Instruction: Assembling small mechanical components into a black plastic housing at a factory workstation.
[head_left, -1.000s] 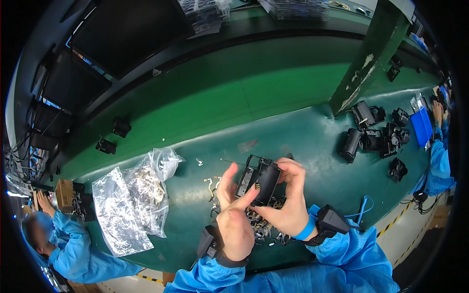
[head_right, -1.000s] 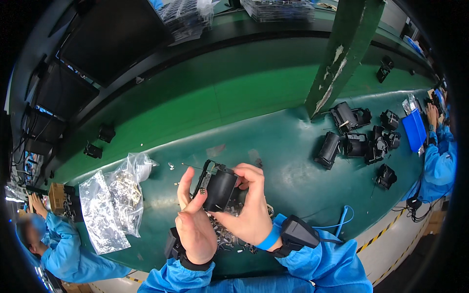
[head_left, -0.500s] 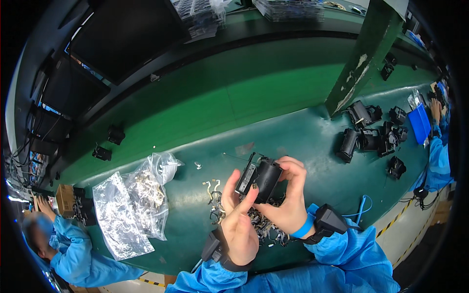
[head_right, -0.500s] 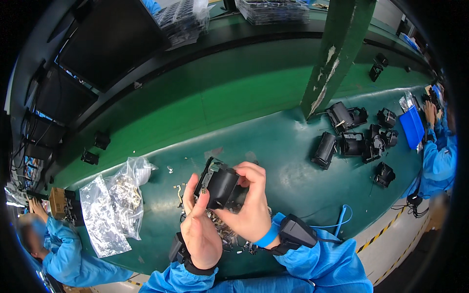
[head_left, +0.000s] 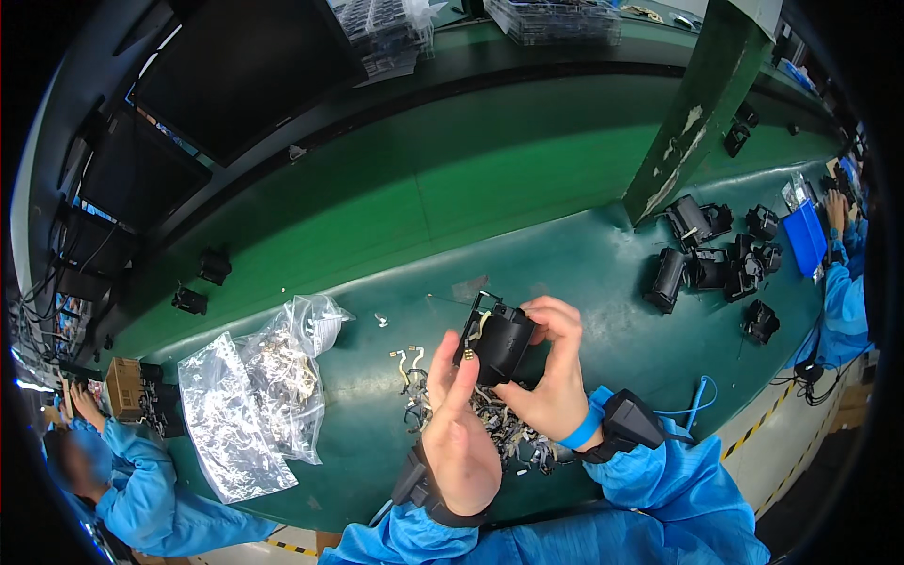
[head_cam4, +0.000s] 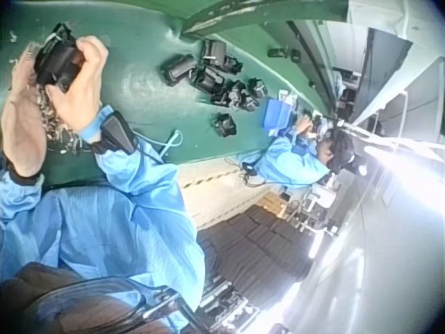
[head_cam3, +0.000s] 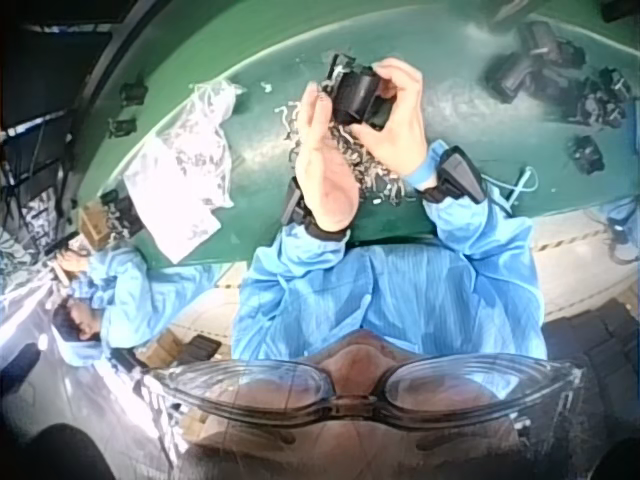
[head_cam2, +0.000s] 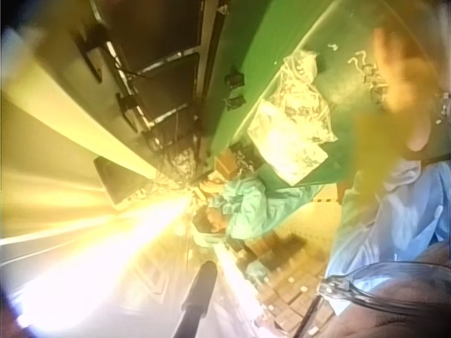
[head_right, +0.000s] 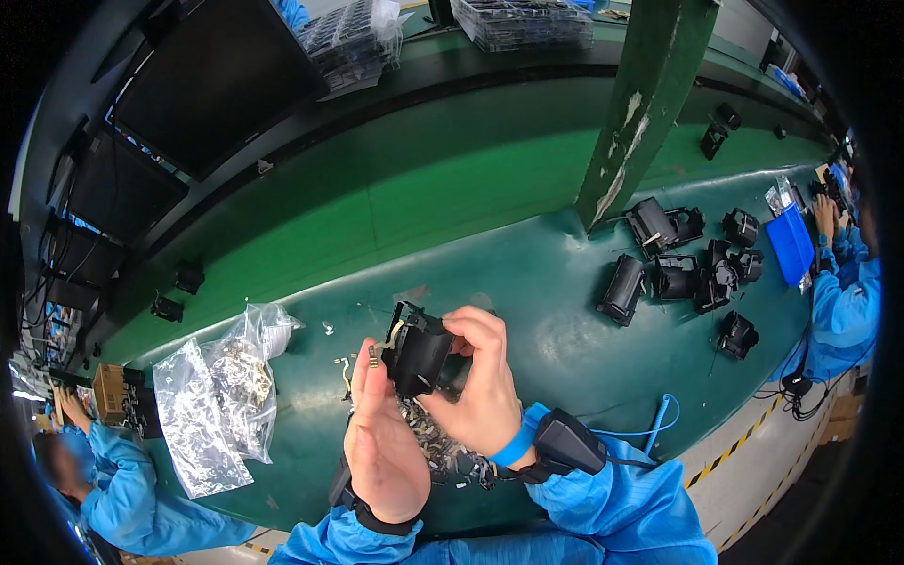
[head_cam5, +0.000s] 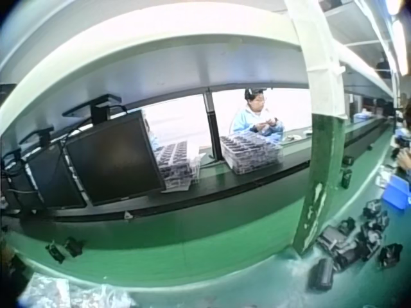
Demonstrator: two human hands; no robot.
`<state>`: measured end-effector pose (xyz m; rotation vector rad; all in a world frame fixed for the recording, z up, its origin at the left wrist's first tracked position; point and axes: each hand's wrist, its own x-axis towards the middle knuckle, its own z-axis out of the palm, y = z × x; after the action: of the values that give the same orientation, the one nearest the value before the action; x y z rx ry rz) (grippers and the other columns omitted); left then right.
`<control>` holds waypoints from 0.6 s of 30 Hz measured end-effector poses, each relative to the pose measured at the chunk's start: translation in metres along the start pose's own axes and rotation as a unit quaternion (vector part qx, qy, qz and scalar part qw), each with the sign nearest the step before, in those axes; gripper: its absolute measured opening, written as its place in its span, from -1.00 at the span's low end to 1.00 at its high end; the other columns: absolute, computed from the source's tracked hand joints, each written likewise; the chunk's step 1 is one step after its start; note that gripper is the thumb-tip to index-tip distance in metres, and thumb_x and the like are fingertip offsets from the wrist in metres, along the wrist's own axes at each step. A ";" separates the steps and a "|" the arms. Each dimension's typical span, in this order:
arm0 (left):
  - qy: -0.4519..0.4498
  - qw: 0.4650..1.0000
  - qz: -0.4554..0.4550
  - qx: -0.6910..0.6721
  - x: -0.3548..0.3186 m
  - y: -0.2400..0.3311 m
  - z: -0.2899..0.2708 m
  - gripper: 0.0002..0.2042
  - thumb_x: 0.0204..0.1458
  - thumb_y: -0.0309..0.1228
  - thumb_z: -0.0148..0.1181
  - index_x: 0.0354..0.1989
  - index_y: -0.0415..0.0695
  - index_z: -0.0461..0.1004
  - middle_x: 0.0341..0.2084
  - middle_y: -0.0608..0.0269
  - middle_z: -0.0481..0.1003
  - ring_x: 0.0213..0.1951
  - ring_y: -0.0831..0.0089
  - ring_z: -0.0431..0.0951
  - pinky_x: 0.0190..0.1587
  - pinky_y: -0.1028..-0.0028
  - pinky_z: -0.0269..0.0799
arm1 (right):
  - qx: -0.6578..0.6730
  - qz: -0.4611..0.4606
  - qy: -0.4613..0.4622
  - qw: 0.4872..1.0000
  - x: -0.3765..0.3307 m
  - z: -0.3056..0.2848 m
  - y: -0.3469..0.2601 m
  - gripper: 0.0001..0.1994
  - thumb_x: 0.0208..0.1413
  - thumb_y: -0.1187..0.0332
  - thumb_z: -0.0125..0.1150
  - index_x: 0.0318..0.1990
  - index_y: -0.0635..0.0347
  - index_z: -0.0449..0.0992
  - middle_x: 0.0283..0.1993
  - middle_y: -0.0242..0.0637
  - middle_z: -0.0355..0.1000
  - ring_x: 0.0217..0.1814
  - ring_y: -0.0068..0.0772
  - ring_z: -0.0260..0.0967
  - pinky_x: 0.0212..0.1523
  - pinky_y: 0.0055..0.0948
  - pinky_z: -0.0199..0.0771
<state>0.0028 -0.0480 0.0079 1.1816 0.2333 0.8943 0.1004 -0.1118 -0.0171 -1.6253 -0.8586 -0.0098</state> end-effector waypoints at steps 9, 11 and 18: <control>0.148 0.988 -0.016 0.042 0.010 0.011 0.010 -0.76 0.12 -0.59 0.09 -0.04 -0.18 0.30 0.05 -0.12 0.45 0.29 0.20 0.24 0.35 0.16 0.03 | -0.001 -0.075 -0.031 0.997 -0.006 0.007 -0.006 -0.19 -0.44 0.56 0.52 0.07 0.23 0.15 0.09 0.01 0.21 0.05 -0.02 0.28 -0.04 -0.25 0.41; 0.181 0.983 -0.031 0.029 0.015 0.013 0.011 -0.68 0.06 -0.71 0.11 -0.03 -0.14 0.27 -0.04 0.00 0.49 0.16 0.30 0.38 0.26 0.27 0.21 | -0.048 -0.110 -0.013 0.993 -0.007 0.008 -0.005 -0.19 -0.46 0.53 0.53 0.05 0.23 0.16 0.04 0.00 0.25 0.04 0.00 0.28 -0.02 -0.17 0.39; 0.210 0.977 -0.040 -0.011 0.015 0.010 0.013 -0.72 0.09 -0.69 0.15 -0.10 -0.11 0.28 -0.22 0.17 0.54 -0.15 0.51 0.50 0.05 0.46 0.36 | -0.063 -0.120 -0.004 0.991 -0.013 0.010 -0.007 -0.21 -0.47 0.52 0.52 0.04 0.21 0.21 0.02 -0.07 0.29 0.02 -0.01 0.29 -0.01 -0.14 0.32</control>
<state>0.0152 -0.0458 0.0259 0.9464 0.6070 1.0662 0.0831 -0.1100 -0.0196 -1.6309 -1.0731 -0.2300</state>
